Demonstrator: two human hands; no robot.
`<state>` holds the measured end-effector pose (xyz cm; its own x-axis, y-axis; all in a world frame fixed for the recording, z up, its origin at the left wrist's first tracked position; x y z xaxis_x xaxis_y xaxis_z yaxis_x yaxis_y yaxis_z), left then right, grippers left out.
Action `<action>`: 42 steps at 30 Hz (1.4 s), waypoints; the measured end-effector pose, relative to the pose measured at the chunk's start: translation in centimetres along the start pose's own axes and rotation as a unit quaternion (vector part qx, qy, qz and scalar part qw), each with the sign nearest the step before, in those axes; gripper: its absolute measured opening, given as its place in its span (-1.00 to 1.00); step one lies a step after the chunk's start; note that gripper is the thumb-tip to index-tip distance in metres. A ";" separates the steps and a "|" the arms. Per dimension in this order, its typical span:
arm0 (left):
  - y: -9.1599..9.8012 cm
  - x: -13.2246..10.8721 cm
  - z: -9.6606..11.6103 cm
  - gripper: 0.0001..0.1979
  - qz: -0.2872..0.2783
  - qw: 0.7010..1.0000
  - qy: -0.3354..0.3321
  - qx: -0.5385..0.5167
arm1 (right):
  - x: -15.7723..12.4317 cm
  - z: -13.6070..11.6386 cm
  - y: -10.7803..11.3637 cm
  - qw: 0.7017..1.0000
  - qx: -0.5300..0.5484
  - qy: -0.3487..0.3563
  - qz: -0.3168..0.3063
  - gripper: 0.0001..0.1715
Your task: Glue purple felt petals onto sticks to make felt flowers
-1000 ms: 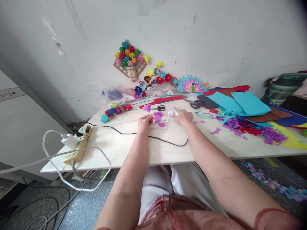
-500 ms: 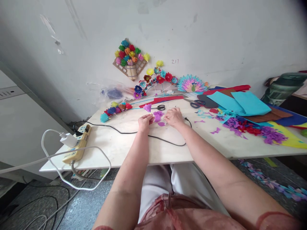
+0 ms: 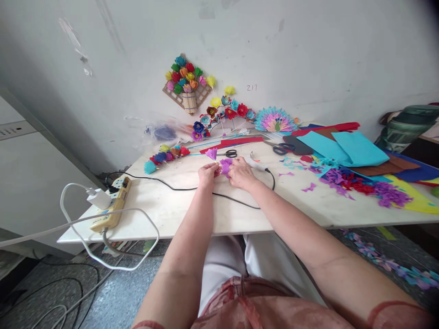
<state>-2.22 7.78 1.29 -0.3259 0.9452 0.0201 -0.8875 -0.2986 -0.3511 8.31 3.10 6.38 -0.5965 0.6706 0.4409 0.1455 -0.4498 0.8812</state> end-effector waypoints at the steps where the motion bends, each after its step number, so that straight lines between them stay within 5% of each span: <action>1: 0.0 0.0 0.0 -0.73 0.001 1.000 0.000 -0.001 | 0.0 0.0 -0.1 1.000 0.003 -0.003 -0.002 -0.72; 8: 0.1 -0.3 0.3 -0.73 0.006 1.000 0.003 -0.007 | -0.4 4.0 -0.3 0.985 0.073 -0.150 0.039 -0.70; 21: 0.1 -0.3 0.3 -0.72 0.008 1.000 0.004 -0.007 | 0.1 -0.5 -0.2 1.000 -0.024 -0.001 -0.015 -0.70; 27: 0.1 -0.3 0.3 -0.73 0.006 1.000 0.004 -0.011 | 0.1 2.4 -0.1 0.990 0.070 -0.106 0.058 -0.74; 31: -0.2 -0.4 0.3 -0.70 -0.013 1.000 0.003 -0.015 | -1.0 7.1 -1.2 0.894 0.310 -0.296 0.131 -0.78; 36: -1.4 -0.6 0.3 -0.69 -0.080 0.995 0.024 -0.058 | -1.3 8.4 -2.8 0.697 0.610 -0.323 0.192 -0.78; 39: -2.0 -0.9 0.3 -0.72 -0.110 0.991 0.035 -0.072 | -1.3 8.2 -2.8 0.666 0.643 -0.327 0.190 -0.77; 42: -2.6 -1.1 0.2 -0.74 -0.131 0.988 0.045 -0.075 | -1.2 7.8 -2.4 0.675 0.643 -0.318 0.171 -0.76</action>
<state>0.36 7.45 2.35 -0.0549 0.9973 0.0483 -0.8773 -0.0251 -0.4793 14.78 7.99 5.05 0.0462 0.9588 0.2803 0.9981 -0.0326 -0.0528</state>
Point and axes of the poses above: each hand's wrist, its own x-axis towards the middle knuckle, its own y-axis out of the back of the hand, z = x × y, the point moved 9 cm from there along x, towards the middle knuckle, and after that the axes turned 6 degrees about z, right-handed, at the moved point
